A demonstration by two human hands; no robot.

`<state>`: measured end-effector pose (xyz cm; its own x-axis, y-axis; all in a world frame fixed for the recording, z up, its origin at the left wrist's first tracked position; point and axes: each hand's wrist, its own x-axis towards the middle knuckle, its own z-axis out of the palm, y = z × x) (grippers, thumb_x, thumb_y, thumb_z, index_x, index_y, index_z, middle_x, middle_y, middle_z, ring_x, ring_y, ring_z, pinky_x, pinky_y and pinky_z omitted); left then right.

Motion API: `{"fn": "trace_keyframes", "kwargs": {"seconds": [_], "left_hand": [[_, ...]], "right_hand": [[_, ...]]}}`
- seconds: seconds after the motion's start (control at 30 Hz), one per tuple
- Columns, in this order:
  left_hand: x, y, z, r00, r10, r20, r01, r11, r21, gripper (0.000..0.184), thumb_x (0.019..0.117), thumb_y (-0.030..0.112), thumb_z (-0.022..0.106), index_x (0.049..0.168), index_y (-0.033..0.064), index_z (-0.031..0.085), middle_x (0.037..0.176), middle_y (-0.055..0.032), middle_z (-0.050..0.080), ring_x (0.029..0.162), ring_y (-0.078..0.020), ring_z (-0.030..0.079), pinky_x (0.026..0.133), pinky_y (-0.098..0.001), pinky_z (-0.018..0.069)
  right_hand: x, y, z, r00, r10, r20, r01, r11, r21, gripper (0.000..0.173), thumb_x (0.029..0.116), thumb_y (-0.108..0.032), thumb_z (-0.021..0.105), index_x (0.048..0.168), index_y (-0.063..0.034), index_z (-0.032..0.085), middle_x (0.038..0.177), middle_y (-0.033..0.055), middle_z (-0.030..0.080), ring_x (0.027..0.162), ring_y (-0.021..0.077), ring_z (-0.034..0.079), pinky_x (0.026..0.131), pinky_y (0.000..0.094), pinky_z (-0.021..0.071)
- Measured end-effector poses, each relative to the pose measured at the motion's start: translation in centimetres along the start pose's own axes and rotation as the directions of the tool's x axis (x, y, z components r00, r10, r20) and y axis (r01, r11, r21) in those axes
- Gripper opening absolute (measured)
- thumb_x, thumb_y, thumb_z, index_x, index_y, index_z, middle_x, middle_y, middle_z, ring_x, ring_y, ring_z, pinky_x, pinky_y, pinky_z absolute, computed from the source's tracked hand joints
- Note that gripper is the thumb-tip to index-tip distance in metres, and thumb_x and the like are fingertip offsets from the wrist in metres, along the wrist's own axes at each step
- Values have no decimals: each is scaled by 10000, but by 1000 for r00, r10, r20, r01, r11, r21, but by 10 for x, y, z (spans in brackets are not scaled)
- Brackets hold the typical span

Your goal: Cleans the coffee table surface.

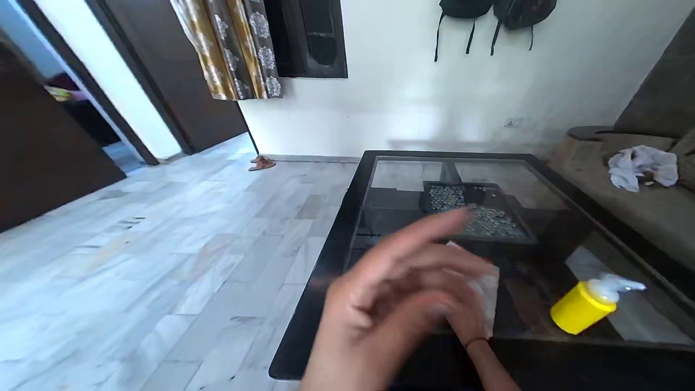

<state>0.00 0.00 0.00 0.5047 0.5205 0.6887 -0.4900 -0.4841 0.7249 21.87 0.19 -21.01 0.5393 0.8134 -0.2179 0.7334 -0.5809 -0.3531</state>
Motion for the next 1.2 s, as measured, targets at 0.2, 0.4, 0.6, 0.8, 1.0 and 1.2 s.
{"fn": "trace_keyframes", "kwargs": {"seconds": [0.2,0.4,0.6,0.8,1.0,1.2], "left_hand": [[-109,-152,-141,625,-522,-580,755,216,619,458,1096,237,488,1472,-23,521,1567,-295,421,1443,-491,413,1146,-664,338],[-136,-213,-191,127,-675,-727,878,-265,399,624,1132,469,275,1577,44,379,1512,-284,505,1400,-449,505,1127,-626,398],[-149,-238,-182,160,-533,-831,856,-345,386,577,1115,519,285,1467,141,542,1270,-243,691,1228,-448,644,983,-655,490],[-143,-238,-177,124,-517,-847,864,-363,348,559,1116,509,296,1437,141,568,1264,-218,700,1216,-432,653,963,-654,495],[-135,-233,-173,71,-527,-847,843,-422,333,560,1117,512,277,1468,167,544,1315,-173,686,1218,-388,661,960,-619,512],[-132,-230,-170,57,-515,-855,826,-457,330,557,1121,495,281,1457,144,553,1329,-179,678,1232,-374,657,979,-615,502]], "right_hand": [[26,15,34,1000,16,-22,-16,1000,-27,490,1036,-210,551,1524,-178,537,1396,192,625,1226,377,645,990,564,511],[30,8,30,997,73,-11,-74,997,-32,498,1045,-234,538,1540,-190,516,1405,170,625,1230,367,644,985,557,508],[74,24,22,963,238,-126,-232,971,64,419,1048,-265,540,1435,-120,612,1337,197,669,1204,392,662,971,589,520],[137,20,2,914,363,-181,-325,922,210,317,1054,-200,563,1260,21,660,1202,302,684,1147,471,663,940,628,508],[172,-95,42,988,119,-102,-96,974,206,285,1015,-181,616,1214,13,679,1173,287,695,1110,460,677,911,641,519],[98,-216,97,756,-591,281,589,802,103,443,1003,-138,586,1445,-151,606,1351,169,656,1205,375,648,975,582,514]]}}
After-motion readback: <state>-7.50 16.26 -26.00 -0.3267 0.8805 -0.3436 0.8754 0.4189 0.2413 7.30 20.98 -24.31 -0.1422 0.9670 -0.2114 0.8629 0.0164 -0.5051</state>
